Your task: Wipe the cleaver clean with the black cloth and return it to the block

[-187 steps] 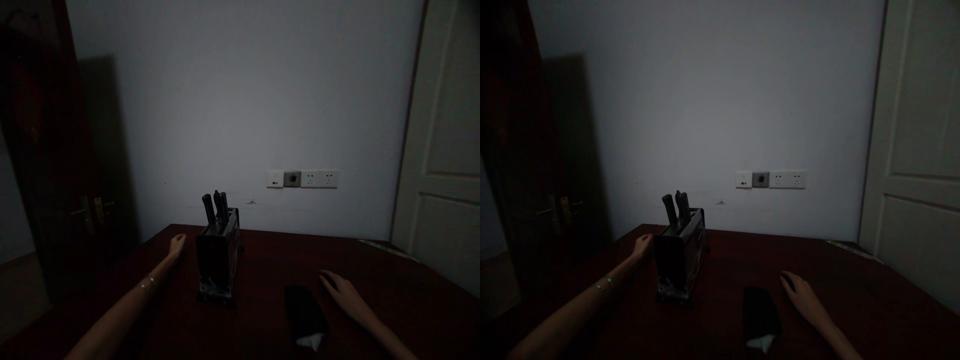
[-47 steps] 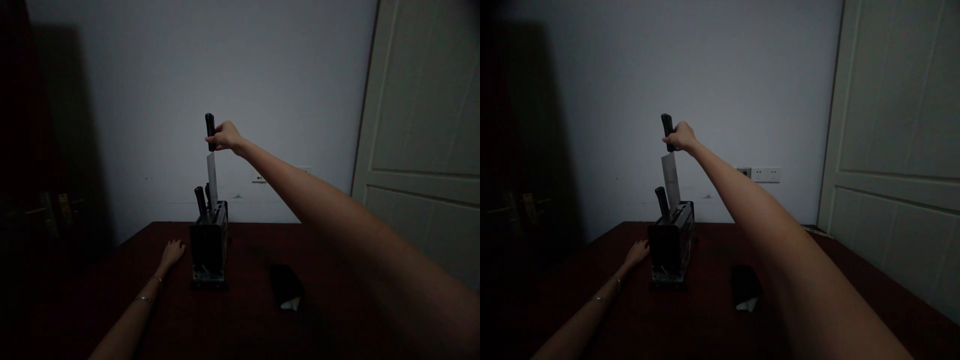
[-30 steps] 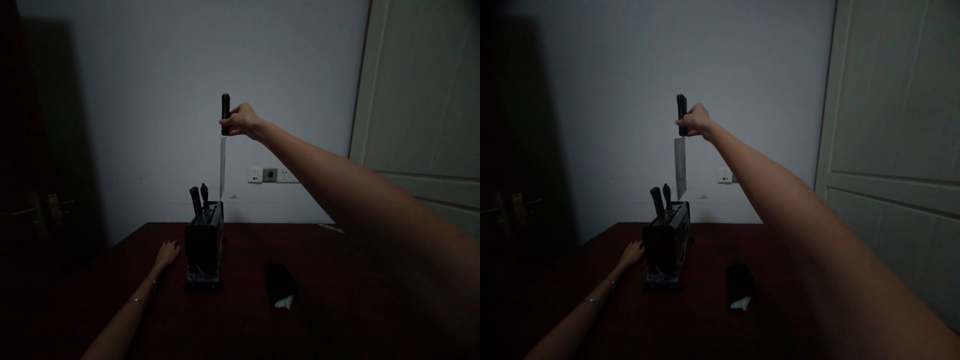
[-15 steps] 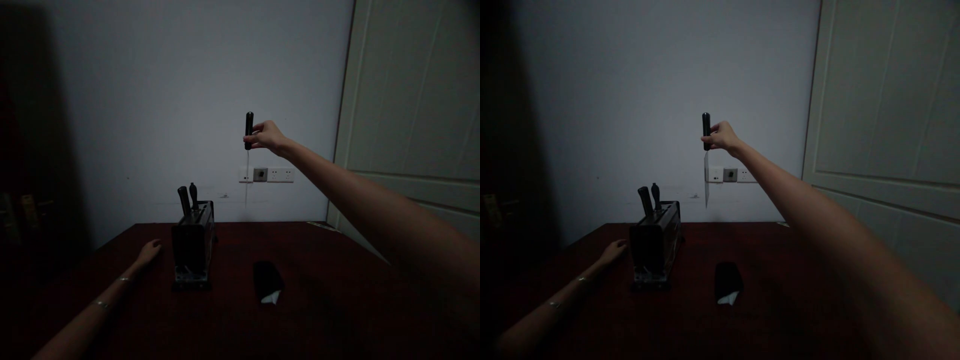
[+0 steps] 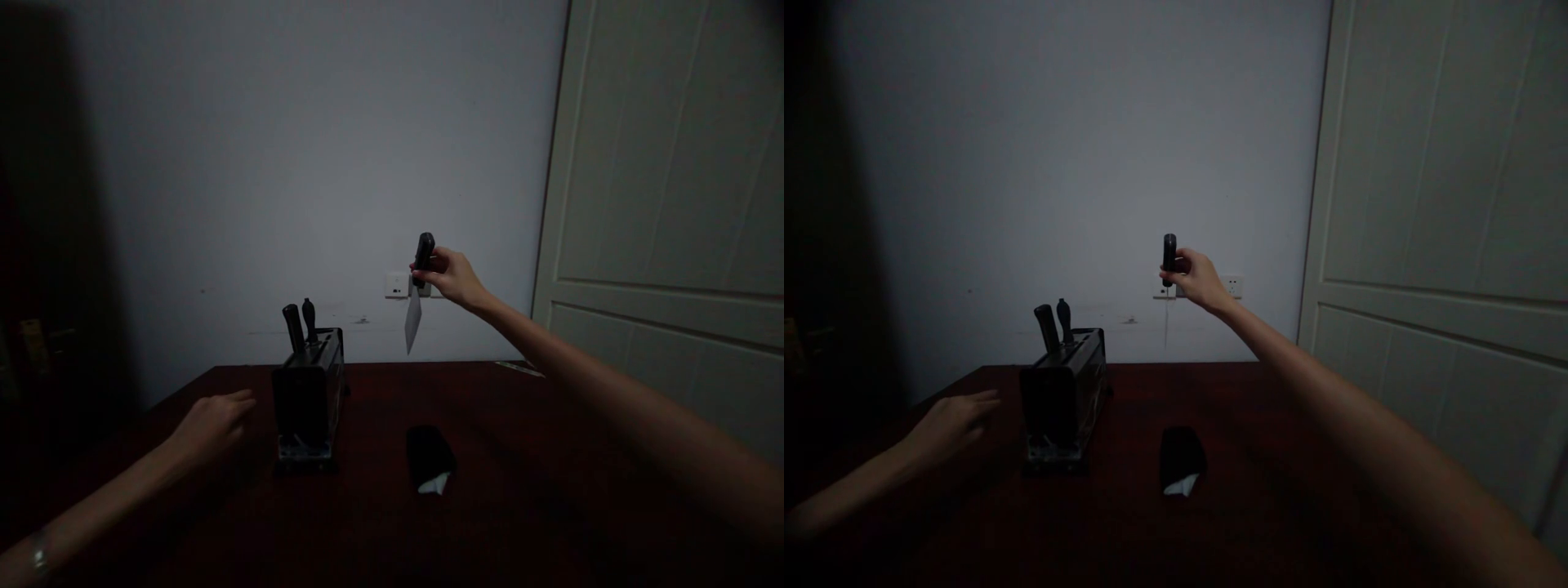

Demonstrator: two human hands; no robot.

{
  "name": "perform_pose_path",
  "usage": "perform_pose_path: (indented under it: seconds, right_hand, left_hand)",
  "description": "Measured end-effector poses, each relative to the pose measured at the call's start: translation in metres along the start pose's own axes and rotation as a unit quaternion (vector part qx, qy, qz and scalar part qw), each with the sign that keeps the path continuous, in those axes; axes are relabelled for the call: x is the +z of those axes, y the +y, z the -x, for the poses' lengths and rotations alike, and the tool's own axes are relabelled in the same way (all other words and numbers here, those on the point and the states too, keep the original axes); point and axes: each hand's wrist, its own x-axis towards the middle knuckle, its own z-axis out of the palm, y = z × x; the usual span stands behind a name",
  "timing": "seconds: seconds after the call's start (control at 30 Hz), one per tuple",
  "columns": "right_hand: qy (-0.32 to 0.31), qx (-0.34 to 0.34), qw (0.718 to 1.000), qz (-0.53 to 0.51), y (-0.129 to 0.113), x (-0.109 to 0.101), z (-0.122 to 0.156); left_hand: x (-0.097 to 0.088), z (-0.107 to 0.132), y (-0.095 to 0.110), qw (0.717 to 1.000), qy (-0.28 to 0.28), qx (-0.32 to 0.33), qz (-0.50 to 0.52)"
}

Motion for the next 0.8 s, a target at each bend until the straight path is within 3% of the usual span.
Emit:
perform_pose_path:
  seconds: [0.1,0.17,0.23,0.3,0.37,0.5,0.67,0.8]
  right_hand:
    - [-0.002,-0.029,0.999,0.023,0.003,0.004,0.023]
    - [-0.006,-0.046,0.998,0.043,0.004,0.007,0.04]
    - [-0.008,-0.062,0.996,0.07,0.007,0.01,0.058]
    - [-0.01,-0.077,0.991,0.112,0.011,0.013,0.076]
    - [-0.025,-0.092,0.983,0.159,0.015,0.014,0.093]
    - [-0.086,-0.14,0.96,0.226,0.021,0.016,0.125]
    - [-0.139,-0.194,0.94,0.244,0.028,0.017,0.153]
    - [-0.171,-0.243,0.917,0.266,0.032,0.018,0.167]
  left_hand:
    - [-0.019,0.014,0.03,0.992,0.005,0.081,0.101]
    - [-0.027,0.021,0.052,0.971,0.007,0.081,0.225]
    - [-0.03,0.026,0.079,0.936,-0.035,0.045,0.347]
    - [-0.031,0.031,0.109,0.872,-0.127,0.013,0.473]
    - [-0.031,0.033,0.138,0.784,-0.203,0.014,0.586]
    - [-0.029,0.03,0.182,0.666,-0.268,-0.013,0.696]
    - [-0.025,0.02,0.213,0.548,-0.354,-0.051,0.756]
    - [-0.02,0.014,0.231,0.494,-0.398,-0.07,0.77]
